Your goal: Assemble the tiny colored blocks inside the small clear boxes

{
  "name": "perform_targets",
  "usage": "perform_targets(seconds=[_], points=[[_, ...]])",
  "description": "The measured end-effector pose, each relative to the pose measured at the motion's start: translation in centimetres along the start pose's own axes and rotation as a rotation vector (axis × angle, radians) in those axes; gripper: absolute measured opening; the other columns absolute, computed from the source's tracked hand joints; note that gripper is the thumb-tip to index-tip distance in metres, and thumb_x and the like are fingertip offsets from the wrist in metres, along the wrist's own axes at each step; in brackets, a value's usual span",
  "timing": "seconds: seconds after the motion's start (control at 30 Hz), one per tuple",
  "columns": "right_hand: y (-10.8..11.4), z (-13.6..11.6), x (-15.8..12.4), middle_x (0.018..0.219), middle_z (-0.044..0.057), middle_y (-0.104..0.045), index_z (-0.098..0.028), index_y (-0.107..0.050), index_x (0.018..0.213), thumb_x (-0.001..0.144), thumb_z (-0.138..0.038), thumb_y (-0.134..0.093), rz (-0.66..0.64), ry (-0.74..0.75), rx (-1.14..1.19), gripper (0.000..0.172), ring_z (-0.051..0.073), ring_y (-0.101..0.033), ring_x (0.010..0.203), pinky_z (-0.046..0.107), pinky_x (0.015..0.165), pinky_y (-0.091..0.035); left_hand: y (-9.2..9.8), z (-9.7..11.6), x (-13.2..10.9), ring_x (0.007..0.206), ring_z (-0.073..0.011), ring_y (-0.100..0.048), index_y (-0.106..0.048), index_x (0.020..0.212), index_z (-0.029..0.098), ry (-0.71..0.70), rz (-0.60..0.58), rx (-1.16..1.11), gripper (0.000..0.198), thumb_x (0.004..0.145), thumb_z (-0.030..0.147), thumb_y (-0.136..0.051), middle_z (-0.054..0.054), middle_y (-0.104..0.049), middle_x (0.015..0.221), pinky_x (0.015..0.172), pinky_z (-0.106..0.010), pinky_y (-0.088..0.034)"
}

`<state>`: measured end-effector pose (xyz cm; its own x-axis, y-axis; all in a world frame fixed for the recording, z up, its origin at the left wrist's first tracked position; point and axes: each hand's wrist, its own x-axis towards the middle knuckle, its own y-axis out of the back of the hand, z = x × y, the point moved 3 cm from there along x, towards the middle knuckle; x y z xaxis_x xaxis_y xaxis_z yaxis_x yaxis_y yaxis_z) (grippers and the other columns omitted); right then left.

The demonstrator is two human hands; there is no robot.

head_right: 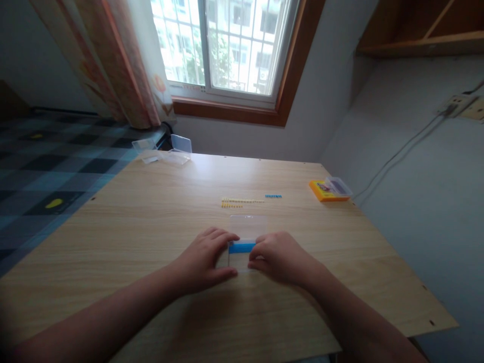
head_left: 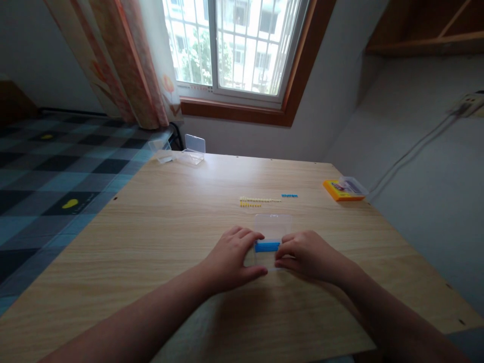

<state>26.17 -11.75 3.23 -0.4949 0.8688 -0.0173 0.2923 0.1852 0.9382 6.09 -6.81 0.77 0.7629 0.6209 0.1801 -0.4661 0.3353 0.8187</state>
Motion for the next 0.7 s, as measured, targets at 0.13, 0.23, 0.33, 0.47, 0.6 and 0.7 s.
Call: perform_targets(seconds=[0.13, 0.23, 0.33, 0.47, 0.6, 0.7], points=[[0.1, -0.1, -0.2, 0.080, -0.002, -0.074, -0.025, -0.078, 0.082, 0.090, -0.017, -0.068, -0.010, 0.002, 0.002, 0.015, 0.012, -0.065, 0.070, 0.023, 0.064, -0.040, 0.0, -0.1, 0.0, 0.116, -0.0313, -0.058, -0.061, 0.125, 0.024, 0.004, -0.007, -0.001, 0.056, 0.076, 0.044, -0.081, -0.008, -0.067, 0.123, 0.104, -0.050, -0.045], [0.2, 0.2, -0.6, 0.080, -0.002, -0.073, -0.025, -0.078, 0.083, 0.091, -0.014, -0.064, 0.001, 0.000, -0.021, 0.019, 0.012, -0.064, 0.068, 0.024, 0.063, -0.039, 0.0, -0.1, 0.0, 0.117, -0.0318, -0.057, -0.062, 0.125, 0.022, 0.011, -0.014, -0.001, 0.059, 0.075, 0.043, -0.083, -0.009, -0.067, 0.123, 0.105, -0.050, -0.045], [0.4, 0.7, -1.3, 0.085, -0.002, -0.074, -0.028, -0.079, 0.094, 0.093, -0.015, -0.062, 0.046, 0.000, -0.013, 0.021, 0.012, -0.066, 0.071, 0.023, 0.064, -0.039, 0.0, -0.1, 0.0, 0.117, -0.0323, -0.057, -0.062, 0.126, 0.021, 0.010, -0.013, 0.005, 0.059, 0.075, 0.044, -0.083, -0.009, -0.067, 0.124, 0.105, -0.050, -0.045], [0.8, 1.1, -2.2, 0.085, 0.000, -0.074, -0.029, -0.078, 0.102, 0.094, -0.018, -0.059, 0.104, -0.006, -0.020, 0.023, 0.013, -0.065, 0.071, 0.024, 0.064, -0.040, 0.0, -0.1, 0.0, 0.118, -0.0323, -0.057, -0.062, 0.125, 0.023, 0.005, -0.011, 0.005, 0.058, 0.076, 0.046, -0.081, -0.009, -0.067, 0.124, 0.105, -0.051, -0.045], [0.6, 0.6, -2.4, 0.081, -0.001, -0.073, -0.028, -0.078, 0.099, 0.093, -0.019, -0.059, 0.068, 0.016, -0.021, 0.022, 0.012, -0.063, 0.066, 0.025, 0.061, -0.037, 0.0, -0.1, 0.0, 0.117, -0.0321, -0.058, -0.062, 0.125, 0.023, 0.007, -0.016, 0.000, 0.057, 0.077, 0.046, -0.081, -0.009, -0.067, 0.124, 0.105, -0.051, -0.045], [0.2, 0.5, -2.3, 0.078, -0.002, -0.071, -0.028, -0.078, 0.097, 0.092, -0.019, -0.059, 0.052, 0.021, -0.046, 0.021, 0.012, -0.061, 0.064, 0.026, 0.060, -0.034, 0.0, -0.1, 0.0, 0.117, -0.0322, -0.058, -0.062, 0.125, 0.023, 0.009, -0.009, 0.000, 0.058, 0.075, 0.045, -0.082, -0.009, -0.067, 0.124, 0.105, -0.050, -0.045]])
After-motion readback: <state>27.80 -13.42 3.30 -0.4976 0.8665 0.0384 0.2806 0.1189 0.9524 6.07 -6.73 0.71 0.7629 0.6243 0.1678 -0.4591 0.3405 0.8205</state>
